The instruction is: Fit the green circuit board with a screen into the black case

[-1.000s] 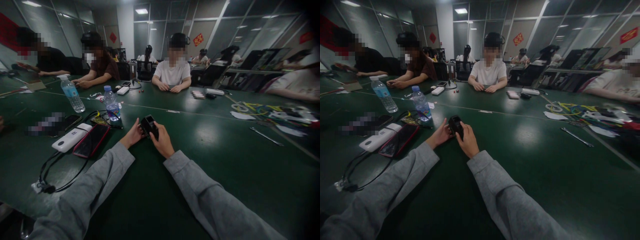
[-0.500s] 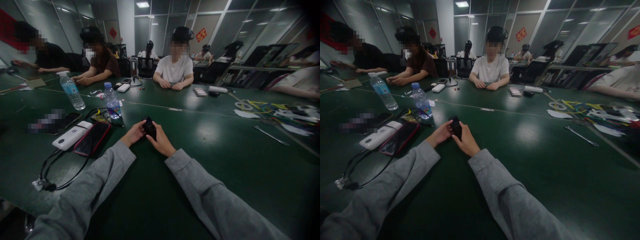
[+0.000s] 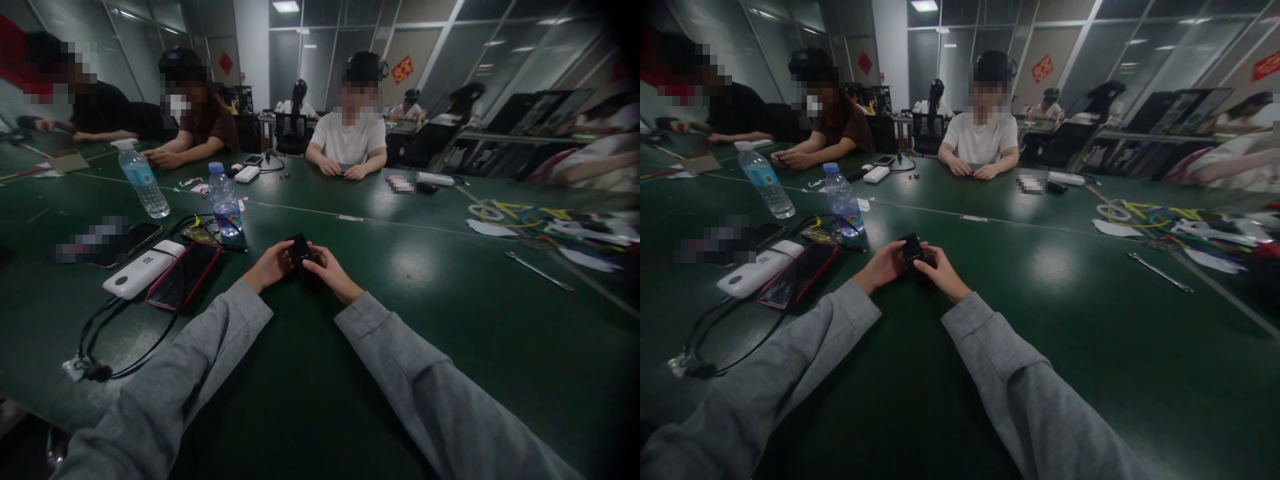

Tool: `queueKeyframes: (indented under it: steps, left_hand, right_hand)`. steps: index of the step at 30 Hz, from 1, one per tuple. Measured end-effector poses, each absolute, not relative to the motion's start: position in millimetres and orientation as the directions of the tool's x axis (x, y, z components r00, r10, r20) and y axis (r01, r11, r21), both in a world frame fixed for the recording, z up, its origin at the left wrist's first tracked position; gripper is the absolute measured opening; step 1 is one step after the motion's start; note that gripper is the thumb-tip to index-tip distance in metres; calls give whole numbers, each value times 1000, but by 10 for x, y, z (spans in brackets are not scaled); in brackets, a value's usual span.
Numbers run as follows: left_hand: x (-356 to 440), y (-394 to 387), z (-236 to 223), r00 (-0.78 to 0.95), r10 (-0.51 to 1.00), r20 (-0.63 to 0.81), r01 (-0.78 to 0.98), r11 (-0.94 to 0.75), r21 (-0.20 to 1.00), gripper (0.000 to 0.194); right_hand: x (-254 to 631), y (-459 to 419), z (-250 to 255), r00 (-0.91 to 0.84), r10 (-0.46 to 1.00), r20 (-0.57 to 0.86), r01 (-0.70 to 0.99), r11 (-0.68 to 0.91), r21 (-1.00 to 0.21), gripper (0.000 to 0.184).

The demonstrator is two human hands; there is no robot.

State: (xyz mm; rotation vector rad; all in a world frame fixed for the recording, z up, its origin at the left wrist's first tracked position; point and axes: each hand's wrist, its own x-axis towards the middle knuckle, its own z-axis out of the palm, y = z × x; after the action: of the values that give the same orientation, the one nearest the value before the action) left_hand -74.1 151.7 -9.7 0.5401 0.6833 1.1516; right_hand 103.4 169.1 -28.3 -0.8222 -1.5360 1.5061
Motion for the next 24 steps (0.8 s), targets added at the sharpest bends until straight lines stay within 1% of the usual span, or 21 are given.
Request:
queueKeyframes:
  steps: [5, 10, 15, 24]
  left_hand:
    - [-738, 1502, -80, 248, 945, -215, -634, 326, 701, 29]
    - [-737, 1489, -58, 241, 952, -187, -652, 302, 696, 29]
    - [-719, 1484, -36, 209, 955, -209, -677, 296, 674, 32]
    - [-678, 1492, -70, 153, 963, -222, -731, 262, 630, 33]
  right_hand:
    - [1081, 1687, -208, -499, 865, 59, -105, 8, -994, 61]
    - [1098, 1669, -163, -507, 860, 53, -113, -6, -994, 58]
    - [1105, 1677, -176, -500, 862, 82, -108, 32, -994, 52]
    - [1126, 1720, -224, -480, 869, 121, -149, 55, -987, 51]
